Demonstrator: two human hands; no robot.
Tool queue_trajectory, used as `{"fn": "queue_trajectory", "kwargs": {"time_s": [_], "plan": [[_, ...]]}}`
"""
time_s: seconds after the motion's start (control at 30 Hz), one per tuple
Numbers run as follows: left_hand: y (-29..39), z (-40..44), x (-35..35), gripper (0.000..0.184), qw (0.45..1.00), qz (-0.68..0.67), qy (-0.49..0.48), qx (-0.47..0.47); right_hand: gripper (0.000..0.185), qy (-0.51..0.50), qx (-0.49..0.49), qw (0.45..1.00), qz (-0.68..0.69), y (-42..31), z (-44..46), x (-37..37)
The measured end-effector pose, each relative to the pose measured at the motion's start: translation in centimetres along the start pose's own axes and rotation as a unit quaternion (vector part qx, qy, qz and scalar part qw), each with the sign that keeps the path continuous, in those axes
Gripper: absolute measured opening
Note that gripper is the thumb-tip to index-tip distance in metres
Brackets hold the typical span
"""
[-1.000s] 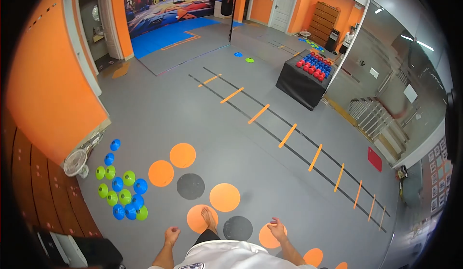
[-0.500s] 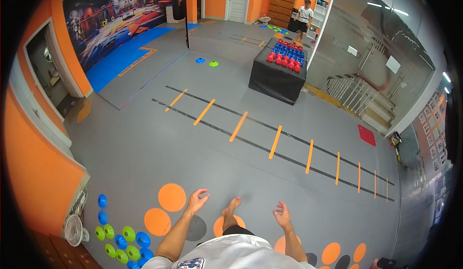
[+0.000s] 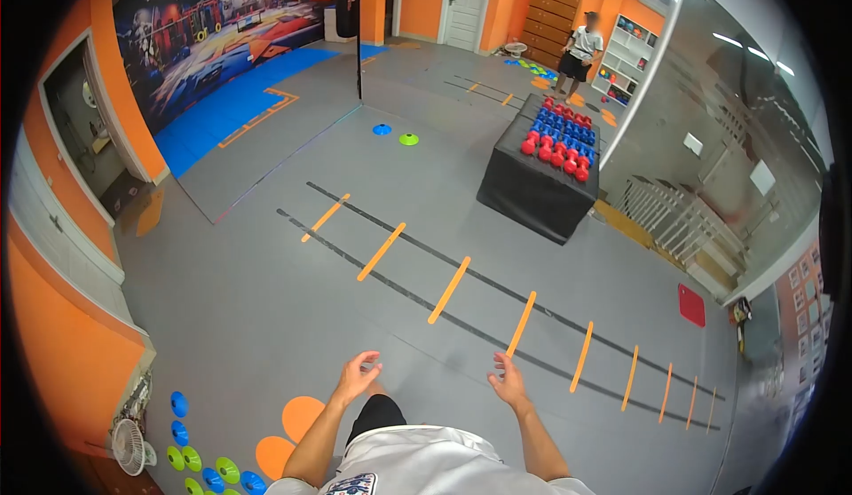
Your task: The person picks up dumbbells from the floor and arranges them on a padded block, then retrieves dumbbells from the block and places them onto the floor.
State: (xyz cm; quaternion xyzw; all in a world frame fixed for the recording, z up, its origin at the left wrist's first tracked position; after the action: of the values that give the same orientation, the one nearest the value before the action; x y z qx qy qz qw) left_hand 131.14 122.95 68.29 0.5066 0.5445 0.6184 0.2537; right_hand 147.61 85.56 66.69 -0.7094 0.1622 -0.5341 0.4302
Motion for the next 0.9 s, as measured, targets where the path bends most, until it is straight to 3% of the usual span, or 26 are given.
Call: {"fn": "queue_trajectory", "kwargs": {"time_s": [0.2,0.37,0.63,0.9], "plan": [[-0.7,15.0,3.5,0.039,1.000,0.014,0.012,-0.011,0.061,-0.001,0.057,0.998,-0.040,-2.0,16.8,-3.2],[-0.2,31.4,6.5,0.041,1.000,-0.014,-0.011,0.020,0.061,0.021,-0.017,1.000,-0.010,-4.1,27.6,-4.2],[5.1,52.8,6.3,0.043,0.993,-0.015,-0.097,-0.062,0.061,0.072,-0.074,0.994,-0.031,-6.2,41.9,-3.3],[6.8,74.0,5.7,0.042,0.992,0.011,-0.107,-0.068,0.062,0.096,-0.135,0.986,0.004,-2.0,58.9,-3.5]]}}
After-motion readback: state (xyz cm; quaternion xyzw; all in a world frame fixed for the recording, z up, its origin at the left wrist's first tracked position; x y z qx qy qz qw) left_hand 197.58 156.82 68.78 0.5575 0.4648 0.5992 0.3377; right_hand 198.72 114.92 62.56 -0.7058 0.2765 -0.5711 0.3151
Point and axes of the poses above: each hand's wrist, its own z-axis towards the middle knuckle, its own x-axis out of the back of the hand, y = z × x, the point moved 1 cm from there along z, towards the middle knuckle, and after that the axes turned 2 degrees about x, right-handed, at the moved point
